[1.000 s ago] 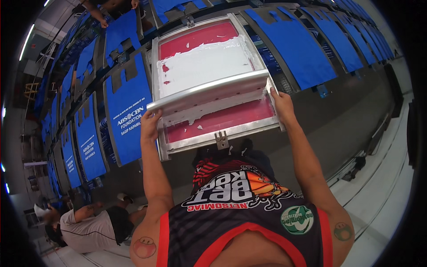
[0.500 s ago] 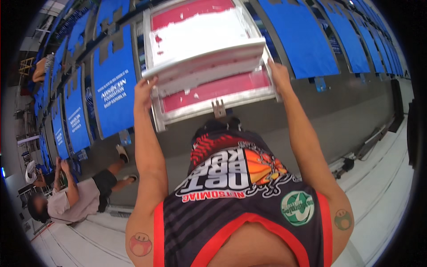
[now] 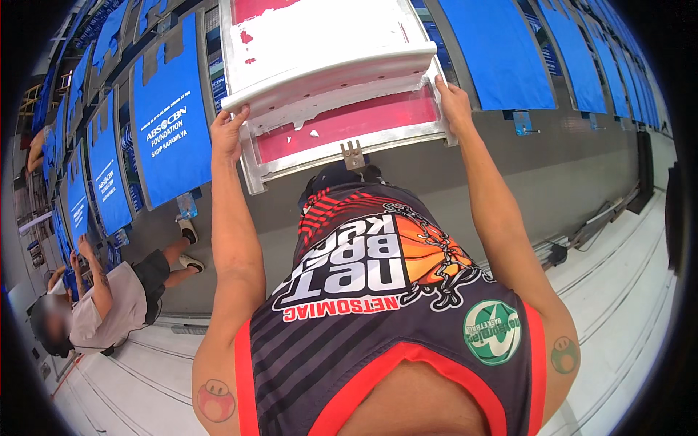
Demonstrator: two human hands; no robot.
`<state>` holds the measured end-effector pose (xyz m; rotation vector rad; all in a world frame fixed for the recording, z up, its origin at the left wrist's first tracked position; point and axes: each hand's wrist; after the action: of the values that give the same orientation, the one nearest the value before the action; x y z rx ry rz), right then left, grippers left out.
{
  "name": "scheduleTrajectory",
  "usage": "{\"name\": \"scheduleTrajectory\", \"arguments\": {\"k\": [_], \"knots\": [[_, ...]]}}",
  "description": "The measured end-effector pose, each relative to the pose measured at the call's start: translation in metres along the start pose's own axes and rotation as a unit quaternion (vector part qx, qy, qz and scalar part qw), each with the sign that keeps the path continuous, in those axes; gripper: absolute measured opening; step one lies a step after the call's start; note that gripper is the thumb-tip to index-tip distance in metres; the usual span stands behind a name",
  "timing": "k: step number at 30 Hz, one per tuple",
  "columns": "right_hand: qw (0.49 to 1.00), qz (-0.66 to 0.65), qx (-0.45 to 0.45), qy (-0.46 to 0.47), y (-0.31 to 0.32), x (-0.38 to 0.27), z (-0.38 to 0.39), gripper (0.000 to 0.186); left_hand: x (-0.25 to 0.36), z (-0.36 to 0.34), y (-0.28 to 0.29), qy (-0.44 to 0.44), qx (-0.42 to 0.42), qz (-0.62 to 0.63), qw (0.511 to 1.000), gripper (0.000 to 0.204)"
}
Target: Manually apply white ink to fabric using a screen printing frame and squeegee.
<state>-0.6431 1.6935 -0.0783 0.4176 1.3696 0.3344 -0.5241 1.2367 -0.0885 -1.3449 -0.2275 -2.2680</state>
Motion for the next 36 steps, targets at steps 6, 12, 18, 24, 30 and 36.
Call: {"name": "scheduleTrajectory", "arguments": {"k": [6,12,18,24,30,36], "knots": [[1.0,0.0,-0.009,0.008,-0.001,0.032,-0.016,0.059,-0.003,-0.001,0.0,0.003,0.008,-0.006,1.0,0.042],[0.802,0.326,-0.11,0.488,0.005,-0.115,0.002,0.067,0.08,0.046,-0.039,-0.119,0.038,-0.501,0.856,0.057],[0.763,0.36,-0.053,0.534,-0.017,-0.064,0.011,0.013,0.018,0.062,-0.039,-0.349,0.076,-0.581,0.731,0.029],[0.744,0.467,-0.089,0.47,-0.075,-0.123,-0.155,0.013,0.097,-0.099,-0.068,-0.381,0.128,-0.612,0.681,0.019],[0.752,0.515,-0.213,0.352,-0.048,-0.136,-0.094,0.023,0.12,-0.035,-0.06,-0.199,0.059,-0.682,0.701,0.024],[0.774,0.4,-0.043,0.488,-0.029,-0.077,-0.006,0.016,0.02,0.041,-0.044,-0.362,0.093,-0.564,0.737,0.033]]}}
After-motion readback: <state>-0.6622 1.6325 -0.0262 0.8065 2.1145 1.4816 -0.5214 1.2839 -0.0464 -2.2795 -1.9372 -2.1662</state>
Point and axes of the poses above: each hand's wrist, its own z-axis away from the middle knuckle, its own y-axis out of the back of the hand, x = y × z, and after that the axes turned 14 degrees about y, right-handed
